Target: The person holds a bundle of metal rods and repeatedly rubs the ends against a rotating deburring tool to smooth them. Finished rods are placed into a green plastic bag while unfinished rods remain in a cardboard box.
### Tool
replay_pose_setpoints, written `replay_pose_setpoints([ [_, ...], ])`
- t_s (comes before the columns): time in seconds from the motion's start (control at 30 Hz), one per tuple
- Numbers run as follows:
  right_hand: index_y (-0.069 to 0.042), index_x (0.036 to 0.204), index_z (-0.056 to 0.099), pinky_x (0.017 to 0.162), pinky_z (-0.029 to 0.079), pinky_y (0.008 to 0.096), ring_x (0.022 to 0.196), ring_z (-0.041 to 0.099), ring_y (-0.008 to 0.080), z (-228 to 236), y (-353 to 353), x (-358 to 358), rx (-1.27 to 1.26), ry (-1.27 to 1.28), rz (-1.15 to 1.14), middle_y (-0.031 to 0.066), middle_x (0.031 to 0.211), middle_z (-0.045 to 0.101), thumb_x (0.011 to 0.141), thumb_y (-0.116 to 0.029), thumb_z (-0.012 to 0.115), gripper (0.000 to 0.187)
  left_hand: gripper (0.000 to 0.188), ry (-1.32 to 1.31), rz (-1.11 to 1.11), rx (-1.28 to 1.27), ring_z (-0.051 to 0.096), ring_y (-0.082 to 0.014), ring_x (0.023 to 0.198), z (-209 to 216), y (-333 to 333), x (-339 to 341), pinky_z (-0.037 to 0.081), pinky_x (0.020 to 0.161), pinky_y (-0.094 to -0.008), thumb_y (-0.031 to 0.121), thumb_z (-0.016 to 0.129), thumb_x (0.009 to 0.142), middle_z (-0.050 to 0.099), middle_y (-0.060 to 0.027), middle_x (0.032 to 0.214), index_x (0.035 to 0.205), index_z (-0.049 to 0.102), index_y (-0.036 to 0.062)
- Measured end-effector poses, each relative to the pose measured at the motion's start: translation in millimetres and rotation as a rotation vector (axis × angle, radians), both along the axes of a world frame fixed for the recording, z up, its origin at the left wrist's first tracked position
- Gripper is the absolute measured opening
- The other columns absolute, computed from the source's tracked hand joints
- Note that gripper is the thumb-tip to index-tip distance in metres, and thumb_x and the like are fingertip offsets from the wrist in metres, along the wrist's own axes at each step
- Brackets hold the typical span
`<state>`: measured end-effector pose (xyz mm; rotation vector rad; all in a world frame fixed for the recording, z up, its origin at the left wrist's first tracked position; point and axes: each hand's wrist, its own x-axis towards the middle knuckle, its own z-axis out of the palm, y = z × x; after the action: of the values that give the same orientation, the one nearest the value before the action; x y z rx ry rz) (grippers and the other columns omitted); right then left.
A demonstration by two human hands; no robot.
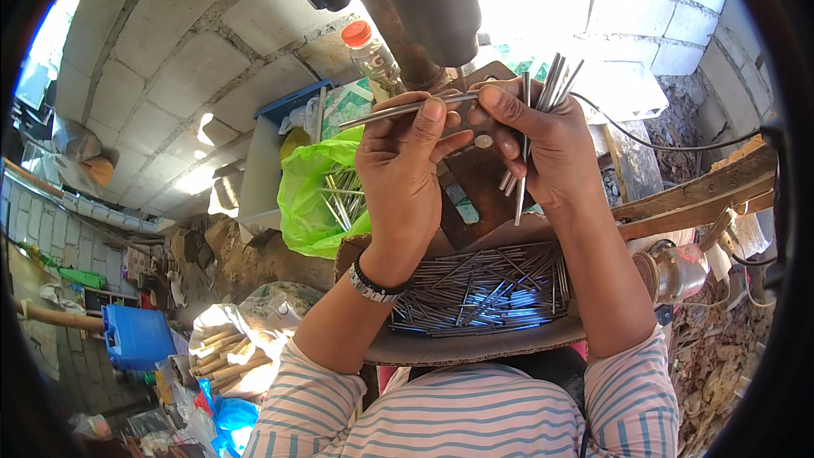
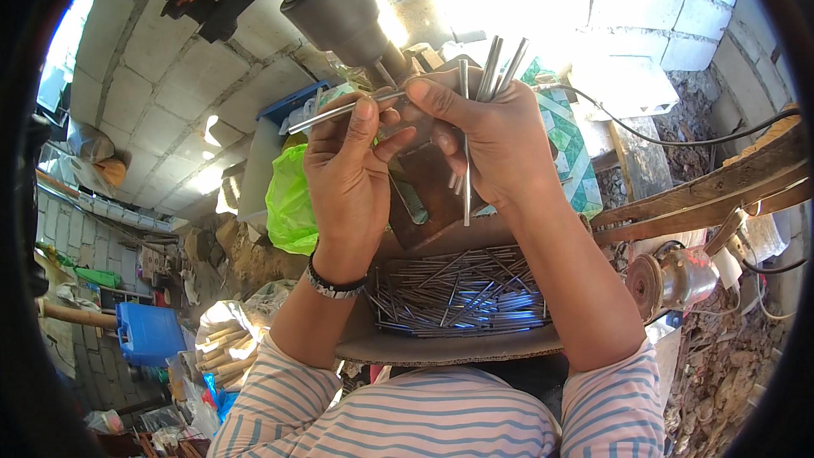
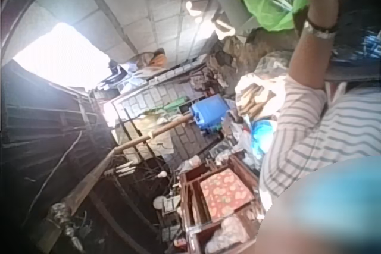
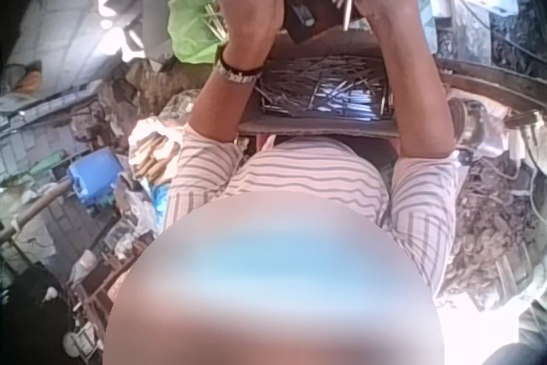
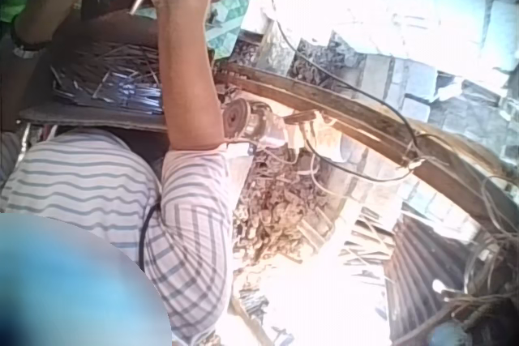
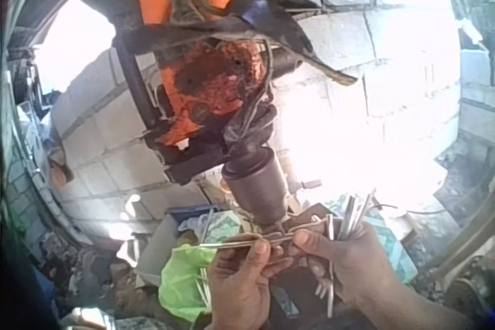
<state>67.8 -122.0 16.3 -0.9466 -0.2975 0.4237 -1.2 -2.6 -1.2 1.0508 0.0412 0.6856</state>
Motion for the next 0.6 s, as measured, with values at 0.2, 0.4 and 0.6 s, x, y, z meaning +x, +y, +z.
replay_pose_setpoints([
  [0.2, 0.003, 0.082, 0.066, 0.031, 0.032, 0.0193, 0.041, 0.047, 0.0071, -1.7, -0.5, 1.7, -0.019, 0.004, 0.021, 0.007, 0.064, 0.063, 0.077, -0.015, 0.075, 0.02, 0.022, -0.008, 0.005, -0.026, 0.064, -0.0135, 0.082, 0.3, -1.1, -0.6, 0.058, 0.07, -0.0289, 0.01, 0.066, 0.085, 0.066, -0.0076, 0.091, 0.103, 0.058, 0.0009],
  [0.4, 0.003, 0.083, 0.066, 0.032, 0.031, 0.0191, 0.042, 0.048, 0.0072, 0.0, -1.5, 0.5, 0.005, -0.012, 0.026, 0.0079, 0.066, 0.064, 0.077, -0.015, 0.076, 0.021, 0.021, -0.009, 0.0, -0.021, 0.064, -0.0132, 0.082, -0.1, -0.4, -0.6, 0.058, 0.07, -0.0287, 0.01, 0.066, 0.086, 0.065, -0.0073, 0.091, 0.103, 0.058, 0.0007],
  [0.6, 0.003, 0.085, 0.066, 0.032, 0.032, 0.0193, 0.043, 0.048, 0.0074, 0.0, -0.5, 1.0, -0.008, -0.008, 0.02, 0.0085, 0.068, 0.065, 0.078, -0.013, 0.074, 0.02, 0.021, -0.017, 0.003, -0.006, 0.064, -0.0133, 0.084, -1.3, -0.4, -0.4, 0.058, 0.07, -0.0288, 0.009, 0.065, 0.086, 0.065, -0.0079, 0.093, 0.104, 0.057, 0.0015],
])
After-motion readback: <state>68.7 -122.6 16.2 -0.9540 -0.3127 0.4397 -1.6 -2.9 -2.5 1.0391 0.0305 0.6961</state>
